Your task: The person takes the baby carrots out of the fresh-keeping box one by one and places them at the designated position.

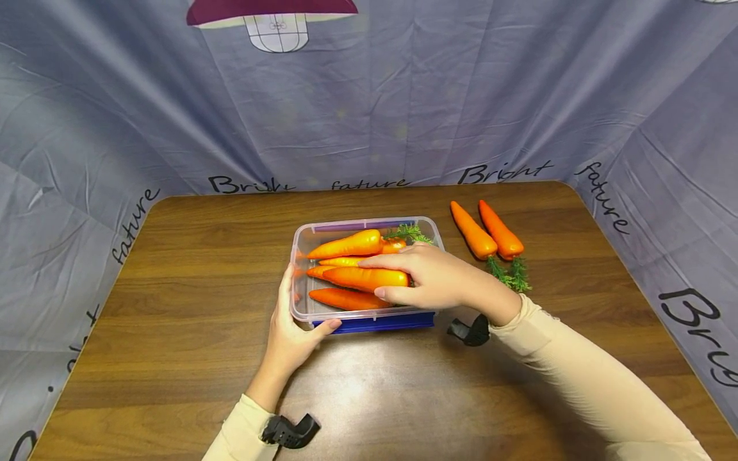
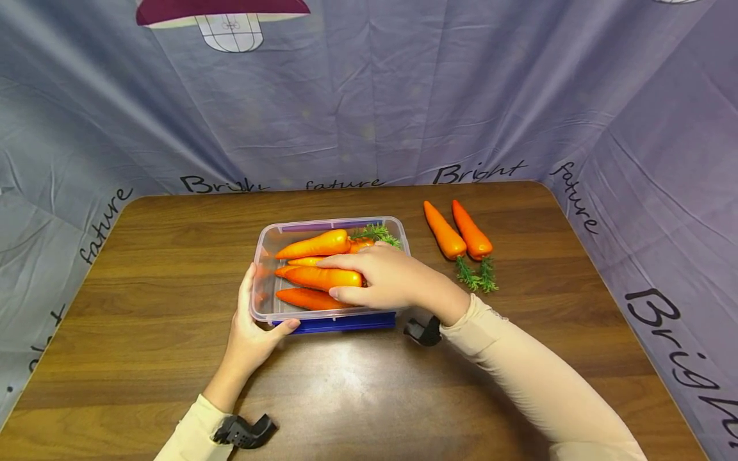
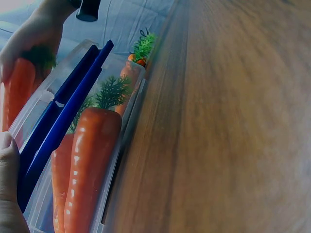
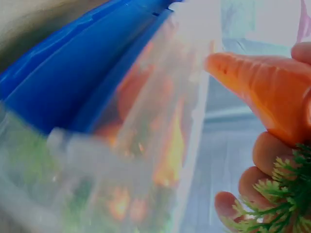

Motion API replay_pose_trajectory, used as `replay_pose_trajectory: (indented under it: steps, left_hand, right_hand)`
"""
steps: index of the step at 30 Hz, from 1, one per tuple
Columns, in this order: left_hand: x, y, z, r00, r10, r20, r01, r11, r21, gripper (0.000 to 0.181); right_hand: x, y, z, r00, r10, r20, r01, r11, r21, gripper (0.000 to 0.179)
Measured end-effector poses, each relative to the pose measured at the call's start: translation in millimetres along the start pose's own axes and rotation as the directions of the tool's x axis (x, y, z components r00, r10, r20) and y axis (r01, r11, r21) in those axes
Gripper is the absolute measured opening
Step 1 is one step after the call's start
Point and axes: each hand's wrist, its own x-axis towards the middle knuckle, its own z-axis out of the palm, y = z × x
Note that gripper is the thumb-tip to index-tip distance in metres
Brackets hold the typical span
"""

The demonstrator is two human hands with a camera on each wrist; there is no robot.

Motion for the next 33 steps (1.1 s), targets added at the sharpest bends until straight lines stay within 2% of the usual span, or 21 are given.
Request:
replay_pose_trajectory:
  steps: [4,7,9,11,15,21,24,26,29,33]
  left_hand:
    - [0.0,0.0,0.3,1.000,0.014,-0.008,-0.014,1.000,0.015,0.124]
    - [0.0,-0.2,0.6,1.000,0.025,-0.010,-0.025,0.999,0.022,0.125]
    - [0.0,-0.3,0.6,1.000,0.025,-0.011,-0.025,0.999,0.025,0.125]
    - [-0.1,-0.5,0.7,1.000,0.027,-0.011,-0.027,0.999,0.028,0.125]
    - [0.0,-1.1,0.5,1.000,0.031,-0.008,-0.030,0.999,0.018,0.125]
    - [0.8,-2.8,0.0,0.999,0.032,-0.007,-0.032,0.999,0.011,0.126]
    - [0.6,-3.0,-0.6,1.000,0.029,-0.009,-0.028,0.999,0.015,0.126]
    - [0.4,-2.7,-0.6,1.000,0.024,-0.008,-0.024,1.000,0.017,0.126]
    - [0.1,-2.7,-0.3,1.000,0.011,-0.007,-0.011,1.000,0.013,0.125]
    - [0.2,-2.6,0.0,1.000,0.004,-0.005,-0.004,1.000,0.009,0.124]
  right_hand:
    - [-25.4,3,-13,0.990,0.042,-0.135,-0.043,0.999,-0.009,0.049]
    - [-49.2,11,-23,0.965,0.123,-0.230,-0.127,0.992,-0.002,0.051]
    - [-66.8,18,-28,0.934,0.206,-0.291,-0.213,0.977,0.011,0.052]
    - [-85.9,26,-34,0.892,0.287,-0.348,-0.305,0.952,0.005,0.054]
    - [-125.9,50,-41,0.803,0.432,-0.411,-0.490,0.871,-0.042,0.052]
    - [-176.1,100,-43,0.696,0.615,-0.370,-0.687,0.720,-0.097,0.054]
    - [-190.1,120,-42,0.658,0.687,-0.309,-0.741,0.664,-0.102,0.058]
    - [-195.2,131,-39,0.642,0.720,-0.266,-0.761,0.639,-0.107,0.061]
    - [-199.2,143,-36,0.634,0.743,-0.212,-0.772,0.623,-0.127,0.064]
    - [-201.0,156,-33,0.635,0.759,-0.144,-0.773,0.623,-0.124,0.067]
